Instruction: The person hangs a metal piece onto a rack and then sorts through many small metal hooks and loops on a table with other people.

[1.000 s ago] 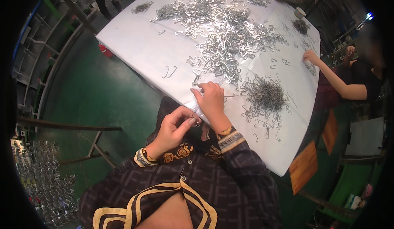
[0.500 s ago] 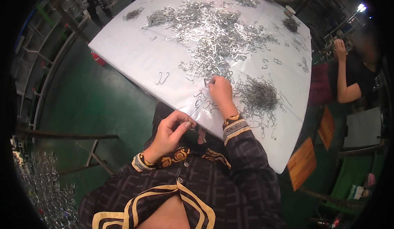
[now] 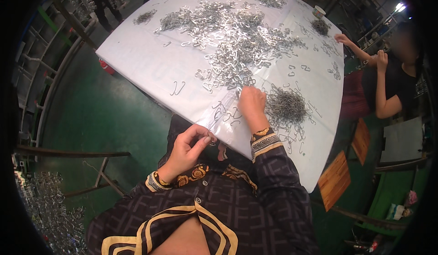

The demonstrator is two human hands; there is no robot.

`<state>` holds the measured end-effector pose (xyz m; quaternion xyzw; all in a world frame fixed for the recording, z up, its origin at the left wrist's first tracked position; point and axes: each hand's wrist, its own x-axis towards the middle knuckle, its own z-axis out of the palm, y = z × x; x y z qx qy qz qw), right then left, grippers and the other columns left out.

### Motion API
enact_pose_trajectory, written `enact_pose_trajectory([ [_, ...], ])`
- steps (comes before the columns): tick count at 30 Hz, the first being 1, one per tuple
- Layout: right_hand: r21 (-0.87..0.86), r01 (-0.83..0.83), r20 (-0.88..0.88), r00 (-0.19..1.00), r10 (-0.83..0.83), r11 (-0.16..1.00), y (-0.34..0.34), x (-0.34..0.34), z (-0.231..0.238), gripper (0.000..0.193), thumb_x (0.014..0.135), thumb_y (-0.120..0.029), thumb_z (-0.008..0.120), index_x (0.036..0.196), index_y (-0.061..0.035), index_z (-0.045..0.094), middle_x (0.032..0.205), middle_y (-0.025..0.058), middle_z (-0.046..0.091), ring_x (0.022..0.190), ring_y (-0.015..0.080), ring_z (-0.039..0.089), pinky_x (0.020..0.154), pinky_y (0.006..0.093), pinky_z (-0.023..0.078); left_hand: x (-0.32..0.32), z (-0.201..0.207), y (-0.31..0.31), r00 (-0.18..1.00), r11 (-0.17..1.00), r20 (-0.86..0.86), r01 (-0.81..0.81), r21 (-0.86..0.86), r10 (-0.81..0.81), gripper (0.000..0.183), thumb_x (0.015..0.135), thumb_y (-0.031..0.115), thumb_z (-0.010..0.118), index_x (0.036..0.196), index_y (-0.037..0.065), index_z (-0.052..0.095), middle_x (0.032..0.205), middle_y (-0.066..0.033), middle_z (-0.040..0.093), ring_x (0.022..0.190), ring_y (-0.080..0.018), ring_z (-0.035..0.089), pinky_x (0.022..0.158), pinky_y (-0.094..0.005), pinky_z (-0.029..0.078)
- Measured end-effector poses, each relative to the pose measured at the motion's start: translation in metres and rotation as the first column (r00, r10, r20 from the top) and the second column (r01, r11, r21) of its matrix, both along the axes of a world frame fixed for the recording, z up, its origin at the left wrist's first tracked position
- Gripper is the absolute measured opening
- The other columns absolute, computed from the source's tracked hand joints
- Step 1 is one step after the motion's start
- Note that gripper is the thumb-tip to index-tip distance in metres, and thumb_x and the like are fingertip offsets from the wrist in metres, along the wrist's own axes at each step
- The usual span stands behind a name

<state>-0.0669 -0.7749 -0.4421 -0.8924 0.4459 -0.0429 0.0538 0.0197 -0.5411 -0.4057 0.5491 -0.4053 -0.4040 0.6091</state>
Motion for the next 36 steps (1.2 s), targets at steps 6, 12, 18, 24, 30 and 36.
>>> enact_pose_trajectory([
  [6, -0.053, -0.121, 0.418, 0.899, 0.132, 0.991, 0.013, 0.022, -0.006, 0.008, 0.078, -0.015, 0.070, 0.082, -0.0077, 0.071, 0.086, 0.0119, 0.066, 0.083, 0.0316, 0.064, 0.079, 0.0439, 0.047, -0.003, -0.001, -0.001, 0.998, 0.995, 0.030, -0.045, -0.086, 0.048, 0.008, 0.095, 0.007, 0.056, 0.096, -0.002, 0.058, 0.066, -0.0029, 0.057, 0.051, -0.0072, 0.056, 0.048, -0.0214, 0.043],
  [12, -0.112, -0.269, 0.385, 0.876, 0.292, 0.957, 0.026, 0.059, -0.029, 0.015, 0.076, -0.019, 0.074, 0.085, -0.0078, 0.073, 0.081, 0.0118, 0.063, 0.084, 0.0311, 0.061, 0.077, 0.0441, 0.047, -0.005, 0.004, -0.001, 0.994, 0.996, 0.089, -0.051, -0.075, 0.057, 0.006, 0.093, 0.004, 0.056, 0.095, -0.002, 0.059, 0.067, -0.0037, 0.059, 0.056, -0.0089, 0.058, 0.054, -0.0238, 0.045],
  [18, -0.236, -0.271, 0.284, 0.899, 0.333, 0.933, 0.020, 0.080, -0.054, 0.006, 0.075, -0.010, 0.064, 0.072, -0.0039, 0.065, 0.082, 0.0130, 0.063, 0.087, 0.0305, 0.060, 0.078, 0.0447, 0.046, -0.003, -0.006, 0.003, 0.999, 1.000, 0.034, -0.015, 0.016, 0.014, 0.007, 0.094, 0.004, 0.055, 0.097, -0.001, 0.058, 0.094, -0.0079, 0.067, 0.089, -0.0119, 0.060, 0.083, -0.0262, 0.047],
  [24, -0.065, -0.172, 0.597, 0.783, 0.177, 0.983, 0.022, 0.067, -0.029, 0.004, 0.082, -0.006, 0.061, 0.079, -0.0021, 0.061, 0.083, 0.0157, 0.064, 0.081, 0.0317, 0.065, 0.071, 0.0424, 0.051, -0.008, -0.003, 0.000, 0.999, 0.999, 0.027, -0.033, -0.029, 0.034, 0.007, 0.094, 0.004, 0.057, 0.095, -0.003, 0.058, 0.091, -0.0081, 0.068, 0.085, -0.0109, 0.060, 0.079, -0.0255, 0.048],
  [30, 0.276, -0.290, 0.800, 0.597, -0.052, 0.916, 0.034, 0.013, 0.000, 0.016, 0.083, -0.008, 0.068, 0.096, 0.0005, 0.067, 0.078, 0.0114, 0.070, 0.069, 0.0163, 0.067, 0.059, 0.0304, 0.052, -0.008, -0.010, 0.001, 1.000, 1.000, 0.012, 0.000, -0.002, 0.000, 0.006, 0.094, 0.003, 0.055, 0.097, -0.002, 0.057, 0.094, -0.0082, 0.066, 0.089, -0.0123, 0.060, 0.083, -0.0268, 0.048],
  [36, 0.467, -0.423, 0.767, 0.631, -0.117, 0.777, 0.070, -0.049, 0.044, 0.015, 0.085, -0.012, 0.071, 0.089, 0.0022, 0.068, 0.079, 0.0027, 0.066, 0.070, 0.0063, 0.057, 0.064, 0.0228, 0.046, -0.017, -0.005, -0.009, 0.991, 0.998, 0.128, -0.018, -0.054, 0.025, 0.004, 0.093, 0.001, 0.056, 0.092, -0.002, 0.058, 0.073, -0.0061, 0.063, 0.062, -0.0115, 0.062, 0.059, -0.0257, 0.048],
])
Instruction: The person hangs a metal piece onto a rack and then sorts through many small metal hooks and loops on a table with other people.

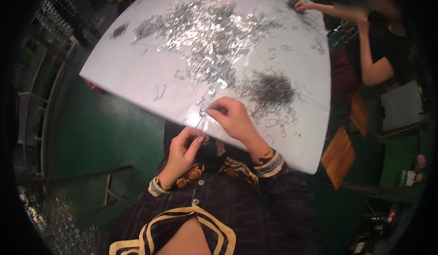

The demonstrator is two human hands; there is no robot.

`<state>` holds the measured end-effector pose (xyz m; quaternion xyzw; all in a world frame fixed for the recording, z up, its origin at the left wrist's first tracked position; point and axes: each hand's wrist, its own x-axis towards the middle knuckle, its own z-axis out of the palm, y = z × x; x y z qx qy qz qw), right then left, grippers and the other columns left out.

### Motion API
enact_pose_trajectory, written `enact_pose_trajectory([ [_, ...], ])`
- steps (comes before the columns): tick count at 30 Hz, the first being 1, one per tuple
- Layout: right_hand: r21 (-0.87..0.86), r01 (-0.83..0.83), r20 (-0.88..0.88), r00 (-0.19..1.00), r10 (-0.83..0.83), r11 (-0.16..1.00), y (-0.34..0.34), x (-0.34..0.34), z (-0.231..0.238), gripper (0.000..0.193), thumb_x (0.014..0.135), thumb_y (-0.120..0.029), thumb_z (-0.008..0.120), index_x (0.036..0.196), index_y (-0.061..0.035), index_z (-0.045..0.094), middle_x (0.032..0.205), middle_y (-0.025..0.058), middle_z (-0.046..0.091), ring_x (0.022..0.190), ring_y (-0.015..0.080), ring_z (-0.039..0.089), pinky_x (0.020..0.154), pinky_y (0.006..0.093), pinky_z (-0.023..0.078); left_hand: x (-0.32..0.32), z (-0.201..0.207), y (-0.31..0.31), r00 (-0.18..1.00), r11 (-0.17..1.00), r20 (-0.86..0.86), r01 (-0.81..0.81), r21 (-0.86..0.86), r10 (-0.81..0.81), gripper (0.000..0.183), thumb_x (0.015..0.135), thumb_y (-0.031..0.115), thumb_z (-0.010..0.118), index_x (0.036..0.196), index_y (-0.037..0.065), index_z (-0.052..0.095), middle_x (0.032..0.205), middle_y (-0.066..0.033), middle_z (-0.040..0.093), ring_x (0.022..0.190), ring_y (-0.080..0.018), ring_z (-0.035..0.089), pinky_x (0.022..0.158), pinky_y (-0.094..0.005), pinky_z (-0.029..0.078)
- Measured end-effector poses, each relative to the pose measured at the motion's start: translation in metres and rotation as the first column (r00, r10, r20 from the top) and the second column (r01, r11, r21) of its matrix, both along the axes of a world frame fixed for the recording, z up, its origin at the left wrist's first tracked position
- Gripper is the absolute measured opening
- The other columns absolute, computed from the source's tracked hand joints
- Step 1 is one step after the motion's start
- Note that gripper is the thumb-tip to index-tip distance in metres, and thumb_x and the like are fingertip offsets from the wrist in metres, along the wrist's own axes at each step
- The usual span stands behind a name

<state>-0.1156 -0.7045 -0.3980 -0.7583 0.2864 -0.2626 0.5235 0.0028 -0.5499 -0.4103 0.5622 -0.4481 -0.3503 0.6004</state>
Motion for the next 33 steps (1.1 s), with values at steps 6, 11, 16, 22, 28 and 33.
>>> enact_pose_trajectory([
  [6, 0.170, -0.048, -0.049, 0.997, 0.057, 0.984, 0.029, -0.015, 0.018, 0.015, 0.085, -0.011, 0.071, 0.081, 0.0000, 0.061, 0.075, 0.0001, 0.059, 0.069, 0.0052, 0.052, 0.062, 0.0229, 0.043, -0.004, -0.005, 0.000, 0.991, 0.999, 0.128, -0.034, -0.002, 0.034, 0.002, 0.090, 0.000, 0.059, 0.091, -0.001, 0.058, 0.076, -0.0076, 0.061, 0.059, -0.0135, 0.061, 0.057, -0.0263, 0.047],
  [11, 0.213, -0.069, -0.013, 0.997, 0.073, 0.975, 0.035, -0.016, 0.002, 0.013, 0.086, -0.007, 0.069, 0.081, 0.0000, 0.060, 0.075, 0.0000, 0.060, 0.068, 0.0056, 0.054, 0.062, 0.0224, 0.045, -0.004, -0.004, 0.005, 0.988, 0.993, 0.154, -0.030, 0.111, 0.012, 0.006, 0.091, 0.003, 0.060, 0.095, -0.003, 0.059, 0.085, -0.0074, 0.067, 0.079, -0.0123, 0.062, 0.073, -0.0263, 0.049],
  [16, 0.311, -0.025, 0.045, 0.999, 0.012, 0.950, 0.041, -0.017, -0.017, 0.019, 0.083, -0.013, 0.070, 0.074, 0.0007, 0.059, 0.068, 0.0027, 0.060, 0.056, 0.0068, 0.054, 0.049, 0.0243, 0.042, -0.005, -0.010, 0.008, 0.985, 0.993, 0.170, -0.022, 0.112, 0.003, 0.006, 0.090, 0.002, 0.060, 0.095, -0.003, 0.059, 0.084, -0.0087, 0.066, 0.079, -0.0137, 0.062, 0.073, -0.0268, 0.049],
  [22, 0.210, 0.036, 0.122, 0.991, -0.063, 0.977, 0.054, -0.016, -0.018, 0.015, 0.080, -0.009, 0.071, 0.074, -0.0005, 0.059, 0.068, 0.0029, 0.059, 0.058, 0.0071, 0.053, 0.052, 0.0244, 0.043, -0.008, -0.017, 0.004, 0.962, 0.998, 0.272, -0.011, 0.069, -0.008, 0.007, 0.085, -0.001, 0.062, 0.092, -0.002, 0.059, 0.081, -0.0138, 0.059, 0.072, -0.0261, 0.059, 0.066, -0.0327, 0.047],
  [28, 0.122, 0.046, 0.038, 0.998, -0.051, 0.991, 0.061, -0.021, -0.010, 0.011, 0.081, -0.004, 0.072, 0.077, 0.0000, 0.062, 0.077, 0.0013, 0.065, 0.058, 0.0041, 0.051, 0.052, 0.0201, 0.041, -0.001, -0.014, 0.006, 0.941, 0.992, 0.321, 0.073, 0.107, -0.104, 0.010, 0.084, 0.000, 0.065, 0.093, -0.001, 0.061, 0.081, -0.0133, 0.061, 0.073, -0.0269, 0.061, 0.066, -0.0327, 0.048],
  [33, 0.107, 0.088, 0.029, 0.995, -0.091, 0.990, 0.067, -0.024, -0.006, 0.012, 0.079, -0.007, 0.072, 0.077, -0.0002, 0.062, 0.066, 0.0037, 0.059, 0.054, 0.0087, 0.055, 0.051, 0.0253, 0.045, 0.021, -0.005, -0.004, 0.925, 0.958, 0.275, 0.214, 0.192, -0.262, 0.011, 0.082, 0.002, 0.069, 0.092, -0.001, 0.067, 0.085, -0.0139, 0.067, 0.078, -0.0281, 0.066, 0.069, -0.0335, 0.051],
])
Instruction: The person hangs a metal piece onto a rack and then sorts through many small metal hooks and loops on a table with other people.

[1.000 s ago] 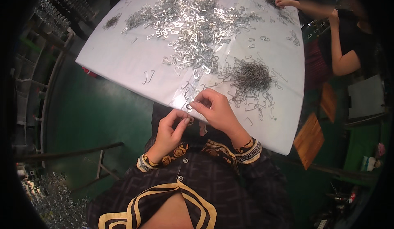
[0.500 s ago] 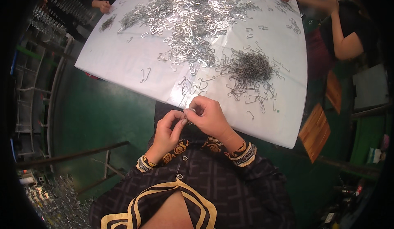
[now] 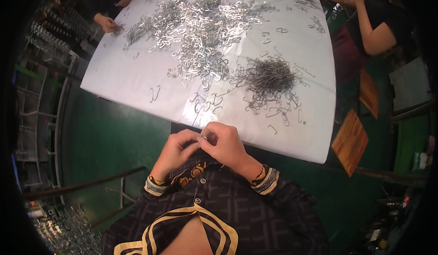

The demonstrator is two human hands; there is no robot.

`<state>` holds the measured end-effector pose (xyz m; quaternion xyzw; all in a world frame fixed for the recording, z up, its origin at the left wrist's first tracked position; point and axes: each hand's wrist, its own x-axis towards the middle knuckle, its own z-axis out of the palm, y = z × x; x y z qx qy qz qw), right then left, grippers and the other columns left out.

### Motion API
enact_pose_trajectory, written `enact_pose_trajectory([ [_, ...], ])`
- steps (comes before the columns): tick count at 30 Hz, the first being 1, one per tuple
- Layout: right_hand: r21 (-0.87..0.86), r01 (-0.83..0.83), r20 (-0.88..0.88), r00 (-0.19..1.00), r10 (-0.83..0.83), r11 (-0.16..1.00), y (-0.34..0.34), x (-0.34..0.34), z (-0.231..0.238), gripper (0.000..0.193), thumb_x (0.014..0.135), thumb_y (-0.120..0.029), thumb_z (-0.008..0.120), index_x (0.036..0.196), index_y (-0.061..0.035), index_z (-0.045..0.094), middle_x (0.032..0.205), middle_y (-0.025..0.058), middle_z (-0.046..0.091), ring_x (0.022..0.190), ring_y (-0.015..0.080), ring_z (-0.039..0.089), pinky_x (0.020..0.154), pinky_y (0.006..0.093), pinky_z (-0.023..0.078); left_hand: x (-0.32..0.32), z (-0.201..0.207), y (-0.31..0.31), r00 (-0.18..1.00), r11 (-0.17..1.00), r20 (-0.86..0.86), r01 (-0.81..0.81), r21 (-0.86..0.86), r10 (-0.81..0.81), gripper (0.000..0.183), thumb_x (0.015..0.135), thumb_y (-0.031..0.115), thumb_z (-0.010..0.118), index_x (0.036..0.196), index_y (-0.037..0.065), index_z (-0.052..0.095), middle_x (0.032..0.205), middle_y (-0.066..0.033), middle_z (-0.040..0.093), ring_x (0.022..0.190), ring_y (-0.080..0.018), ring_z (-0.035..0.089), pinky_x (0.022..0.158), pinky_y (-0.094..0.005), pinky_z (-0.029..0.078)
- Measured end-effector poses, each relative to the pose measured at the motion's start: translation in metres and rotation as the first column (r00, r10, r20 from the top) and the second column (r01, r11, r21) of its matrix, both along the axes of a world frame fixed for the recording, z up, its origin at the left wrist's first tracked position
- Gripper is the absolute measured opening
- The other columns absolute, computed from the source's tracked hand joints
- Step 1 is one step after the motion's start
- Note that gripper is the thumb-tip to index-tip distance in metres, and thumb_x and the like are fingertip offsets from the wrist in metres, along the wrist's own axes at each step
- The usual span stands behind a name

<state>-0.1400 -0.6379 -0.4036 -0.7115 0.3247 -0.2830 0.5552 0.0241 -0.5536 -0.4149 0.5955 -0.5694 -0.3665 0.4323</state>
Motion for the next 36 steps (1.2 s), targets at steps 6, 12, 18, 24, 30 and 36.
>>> enact_pose_trajectory([
  [6, -0.052, 0.000, 0.009, 1.000, 0.000, 0.999, 0.009, -0.002, 0.001, 0.012, 0.079, -0.004, 0.072, 0.078, -0.0009, 0.060, 0.067, 0.0045, 0.059, 0.053, 0.0102, 0.055, 0.051, 0.0260, 0.045, 0.016, -0.015, -0.063, 0.950, 0.988, 0.305, -0.025, -0.155, 0.072, 0.009, 0.079, 0.004, 0.070, 0.087, 0.002, 0.071, 0.081, -0.0120, 0.066, 0.077, -0.0292, 0.064, 0.070, -0.0380, 0.051],
  [12, -0.097, 0.003, 0.015, 1.000, -0.001, 0.995, 0.015, -0.004, 0.001, 0.012, 0.078, -0.002, 0.071, 0.077, -0.0006, 0.059, 0.068, 0.0051, 0.058, 0.053, 0.0112, 0.055, 0.050, 0.0263, 0.045, -0.006, -0.045, -0.127, 0.730, 0.951, 0.670, 0.094, -0.294, 0.135, 0.006, 0.070, 0.001, 0.061, 0.073, 0.002, 0.067, 0.078, -0.0117, 0.063, 0.078, -0.0289, 0.061, 0.069, -0.0399, 0.052],
  [18, -0.105, 0.010, 0.007, 1.000, -0.009, 0.994, 0.016, -0.006, -0.001, 0.013, 0.079, -0.002, 0.071, 0.077, 0.0002, 0.059, 0.068, 0.0058, 0.058, 0.053, 0.0117, 0.055, 0.051, 0.0261, 0.045, -0.025, -0.051, -0.144, 0.523, 0.966, 0.846, 0.155, -0.208, 0.099, 0.005, 0.069, 0.004, 0.061, 0.069, 0.002, 0.065, 0.076, -0.0119, 0.062, 0.079, -0.0281, 0.061, 0.067, -0.0358, 0.053],
  [24, -0.091, 0.017, -0.009, 1.000, -0.018, 0.996, 0.015, -0.003, 0.000, 0.014, 0.079, -0.003, 0.072, 0.076, 0.0003, 0.058, 0.068, 0.0063, 0.058, 0.053, 0.0113, 0.055, 0.051, 0.0261, 0.045, -0.018, -0.048, -0.146, 0.579, 0.960, 0.809, 0.160, -0.230, 0.097, 0.007, 0.069, 0.004, 0.063, 0.076, 0.001, 0.064, 0.076, -0.0116, 0.062, 0.078, -0.0303, 0.061, 0.071, -0.0393, 0.052],
  [30, -0.044, 0.035, -0.041, 0.998, -0.037, 0.998, 0.016, -0.003, -0.006, 0.016, 0.080, -0.004, 0.072, 0.076, -0.0002, 0.058, 0.063, 0.0056, 0.058, 0.052, 0.0090, 0.053, 0.050, 0.0251, 0.044, -0.001, -0.030, -0.131, 0.850, 0.973, 0.523, 0.067, -0.223, 0.061, 0.005, 0.072, -0.002, 0.061, 0.077, 0.000, 0.062, 0.079, -0.0138, 0.064, 0.076, -0.0297, 0.062, 0.068, -0.0389, 0.049],
  [36, -0.068, 0.036, -0.027, 0.999, -0.038, 0.997, 0.016, 0.002, -0.006, 0.016, 0.080, -0.004, 0.073, 0.077, -0.0002, 0.058, 0.061, 0.0049, 0.058, 0.051, 0.0085, 0.053, 0.050, 0.0249, 0.043, 0.008, -0.022, -0.124, 0.999, 0.994, -0.016, 0.046, 0.096, -0.045, 0.007, 0.086, 0.005, 0.064, 0.089, -0.001, 0.065, 0.080, -0.0069, 0.067, 0.069, -0.0126, 0.060, 0.063, -0.0281, 0.047],
])
